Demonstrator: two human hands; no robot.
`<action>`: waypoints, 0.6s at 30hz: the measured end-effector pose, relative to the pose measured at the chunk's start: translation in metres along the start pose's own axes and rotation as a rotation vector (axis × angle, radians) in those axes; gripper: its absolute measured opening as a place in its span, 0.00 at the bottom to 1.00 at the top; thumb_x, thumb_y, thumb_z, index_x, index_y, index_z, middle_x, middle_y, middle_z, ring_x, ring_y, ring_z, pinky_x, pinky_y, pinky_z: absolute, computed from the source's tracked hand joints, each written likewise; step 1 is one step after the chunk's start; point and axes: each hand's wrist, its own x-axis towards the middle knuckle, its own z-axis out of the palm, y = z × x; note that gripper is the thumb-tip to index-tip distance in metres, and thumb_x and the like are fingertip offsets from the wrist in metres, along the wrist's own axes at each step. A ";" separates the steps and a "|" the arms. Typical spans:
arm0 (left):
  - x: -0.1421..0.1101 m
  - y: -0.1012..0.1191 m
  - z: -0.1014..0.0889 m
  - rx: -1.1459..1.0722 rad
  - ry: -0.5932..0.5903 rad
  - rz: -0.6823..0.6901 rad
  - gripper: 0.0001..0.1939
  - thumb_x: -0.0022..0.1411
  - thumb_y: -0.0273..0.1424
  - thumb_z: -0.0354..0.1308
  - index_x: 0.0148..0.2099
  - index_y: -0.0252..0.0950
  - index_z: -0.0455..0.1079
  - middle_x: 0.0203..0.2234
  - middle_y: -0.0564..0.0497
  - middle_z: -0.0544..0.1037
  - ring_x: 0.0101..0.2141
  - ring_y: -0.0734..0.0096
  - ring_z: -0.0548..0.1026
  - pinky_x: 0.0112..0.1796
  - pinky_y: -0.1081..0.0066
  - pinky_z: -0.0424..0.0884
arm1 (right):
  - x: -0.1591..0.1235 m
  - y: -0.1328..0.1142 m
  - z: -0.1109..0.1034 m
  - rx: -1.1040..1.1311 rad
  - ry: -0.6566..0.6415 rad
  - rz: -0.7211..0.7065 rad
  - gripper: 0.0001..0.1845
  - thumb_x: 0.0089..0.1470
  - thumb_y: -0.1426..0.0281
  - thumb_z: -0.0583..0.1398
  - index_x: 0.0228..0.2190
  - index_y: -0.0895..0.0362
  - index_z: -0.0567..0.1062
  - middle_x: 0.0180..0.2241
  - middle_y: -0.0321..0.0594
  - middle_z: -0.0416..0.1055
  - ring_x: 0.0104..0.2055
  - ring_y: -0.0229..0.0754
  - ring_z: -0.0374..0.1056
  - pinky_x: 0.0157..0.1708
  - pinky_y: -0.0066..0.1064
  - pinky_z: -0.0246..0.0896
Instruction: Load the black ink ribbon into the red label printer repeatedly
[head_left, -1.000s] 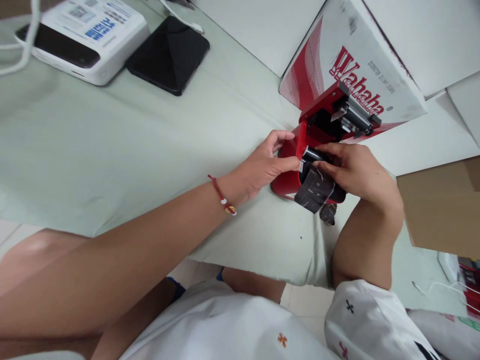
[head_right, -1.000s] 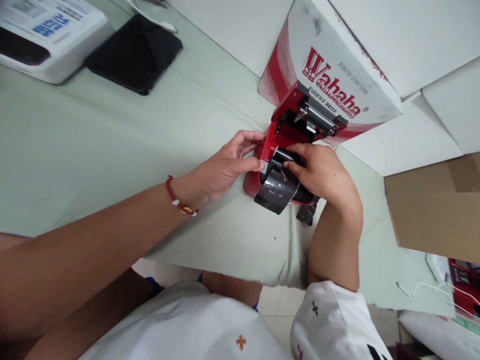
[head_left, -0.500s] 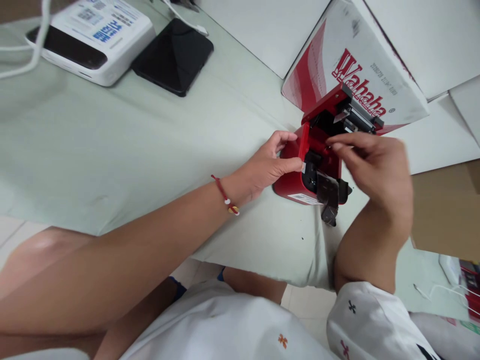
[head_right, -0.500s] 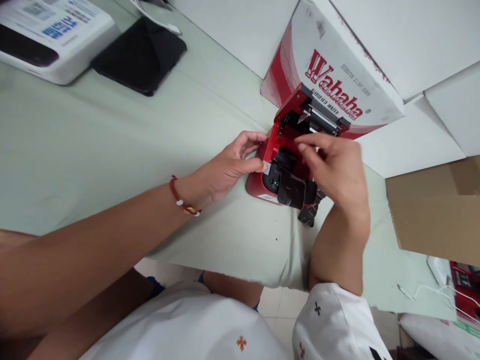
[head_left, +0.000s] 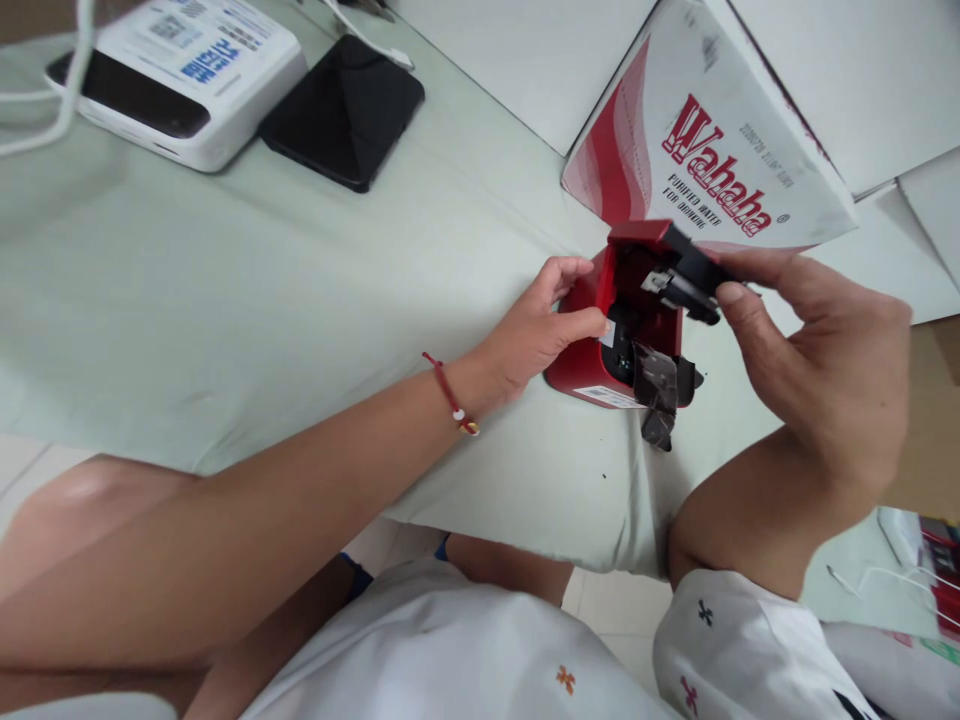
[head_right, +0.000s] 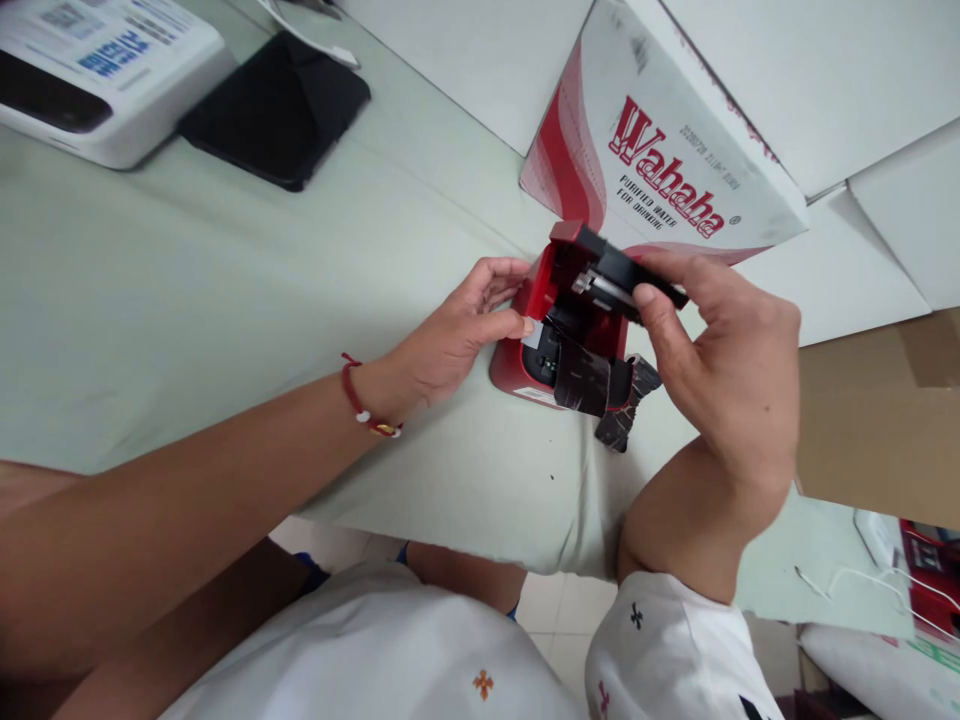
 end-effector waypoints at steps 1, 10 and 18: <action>-0.001 0.002 0.000 0.015 -0.002 0.040 0.26 0.57 0.29 0.66 0.57 0.46 0.70 0.65 0.50 0.73 0.72 0.51 0.63 0.73 0.52 0.60 | -0.003 -0.004 -0.005 0.006 -0.031 0.019 0.18 0.71 0.64 0.61 0.56 0.52 0.86 0.53 0.42 0.85 0.54 0.50 0.82 0.57 0.38 0.73; -0.006 0.018 0.004 0.184 -0.021 0.203 0.08 0.69 0.35 0.61 0.46 0.46 0.81 0.58 0.49 0.77 0.80 0.46 0.45 0.77 0.47 0.51 | -0.011 -0.008 -0.013 -0.261 -0.352 -0.032 0.25 0.71 0.57 0.53 0.53 0.51 0.87 0.28 0.41 0.82 0.23 0.46 0.71 0.30 0.38 0.59; -0.003 0.019 0.000 0.227 -0.028 0.204 0.09 0.56 0.28 0.70 0.40 0.45 0.80 0.66 0.50 0.71 0.80 0.40 0.41 0.77 0.44 0.48 | -0.003 -0.016 -0.004 -0.385 -0.409 -0.119 0.25 0.68 0.64 0.51 0.43 0.50 0.88 0.29 0.43 0.83 0.25 0.49 0.73 0.32 0.40 0.58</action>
